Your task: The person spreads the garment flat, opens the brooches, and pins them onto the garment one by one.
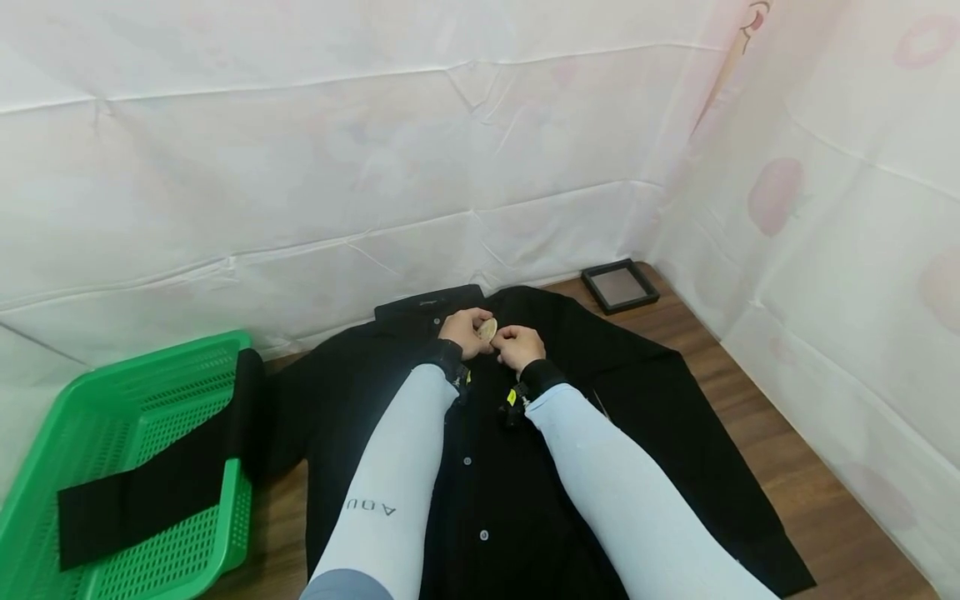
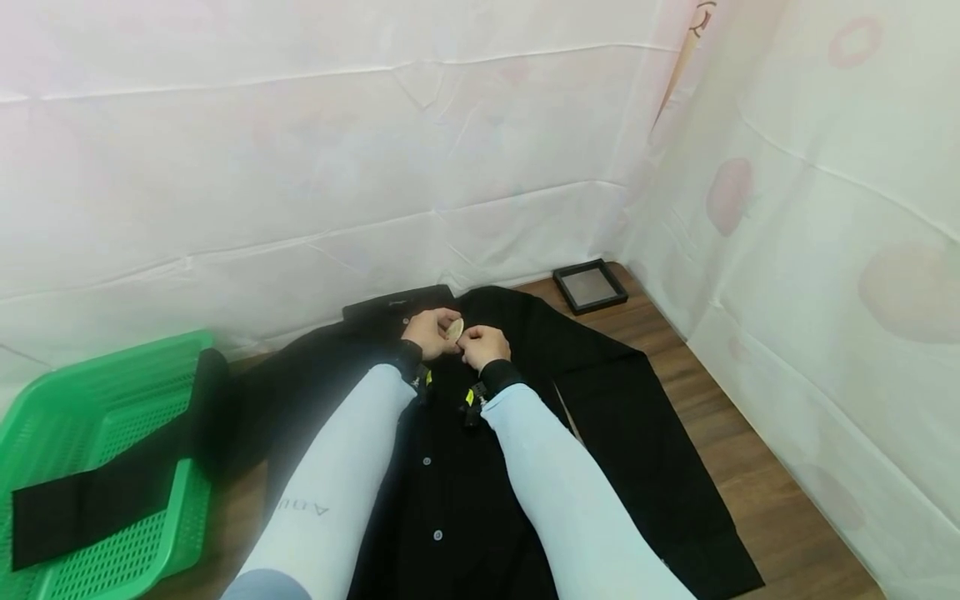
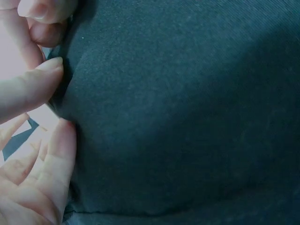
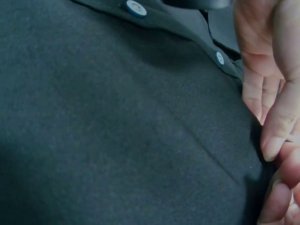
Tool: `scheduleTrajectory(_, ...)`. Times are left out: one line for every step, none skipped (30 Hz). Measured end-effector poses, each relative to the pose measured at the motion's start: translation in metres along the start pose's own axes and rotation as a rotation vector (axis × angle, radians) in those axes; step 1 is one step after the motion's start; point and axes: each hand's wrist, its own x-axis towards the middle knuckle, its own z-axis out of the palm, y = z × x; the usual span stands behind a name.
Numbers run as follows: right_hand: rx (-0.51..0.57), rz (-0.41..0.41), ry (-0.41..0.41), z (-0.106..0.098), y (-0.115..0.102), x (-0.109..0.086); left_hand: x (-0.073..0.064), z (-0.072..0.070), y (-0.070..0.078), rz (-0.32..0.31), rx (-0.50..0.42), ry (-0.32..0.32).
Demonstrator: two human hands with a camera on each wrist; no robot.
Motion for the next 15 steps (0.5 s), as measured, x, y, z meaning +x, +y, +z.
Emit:
scheduleTrajectory(-0.006,-0.004,0.002,0.0,0.0003,0.0003,0.0,0.0002,-0.0005,0.009,0.0,-0.005)
scheduleTrajectory(-0.009,-0.007,0.004,0.0001,0.0007,0.0005,0.0,0.0006,-0.0012,0.017,0.004,-0.009)
scheduleTrajectory(-0.011,-0.008,0.005,0.0002,0.0009,0.0004,0.0,0.0006,-0.0016,0.027,0.006,-0.013)
scheduleTrajectory(-0.01,-0.009,0.005,0.0003,0.0012,0.0004,0.0,0.0007,-0.0021,0.036,0.007,-0.016)
scheduleTrajectory(-0.009,-0.012,0.005,0.0003,0.0013,-0.0001,0.0001,0.0009,-0.0027,0.043,0.012,-0.019)
scheduleTrajectory(-0.006,-0.014,0.005,0.0001,0.0011,-0.0009,0.0001,0.001,-0.0032,0.048,0.016,-0.02)
scheduleTrajectory(-0.003,-0.016,0.004,-0.0001,0.001,-0.0018,0.0002,0.0011,-0.0036,0.048,0.018,-0.022)
scheduleTrajectory(0.002,-0.015,0.004,-0.0001,0.0005,-0.0027,0.0002,0.0012,-0.0041,0.047,0.021,-0.023)
scheduleTrajectory(0.004,-0.012,0.004,-0.0001,0.0,-0.0036,0.0001,0.0012,-0.0041,0.044,0.021,-0.024)
scheduleTrajectory(0.005,-0.009,0.004,0.0,-0.0003,-0.0041,0.0001,0.0012,-0.0042,0.039,0.022,-0.024)
scheduleTrajectory(0.006,-0.005,0.005,0.0001,-0.0008,-0.0046,-0.0002,0.001,-0.0039,0.032,0.023,-0.024)
scheduleTrajectory(0.008,0.001,0.005,0.0002,-0.0014,-0.0049,-0.0006,0.0009,-0.0034,0.028,0.022,-0.021)
scheduleTrajectory(0.008,0.0,0.006,0.0004,-0.002,-0.0059,-0.001,0.0006,-0.0029,0.024,0.023,-0.02)
scheduleTrajectory(0.008,-0.001,0.007,0.0004,-0.0026,-0.0068,-0.0015,0.0005,-0.0024,0.022,0.024,-0.017)
scheduleTrajectory(0.009,-0.005,0.007,0.0001,-0.0031,-0.0079,-0.0017,0.0006,-0.0026,0.026,0.024,-0.012)
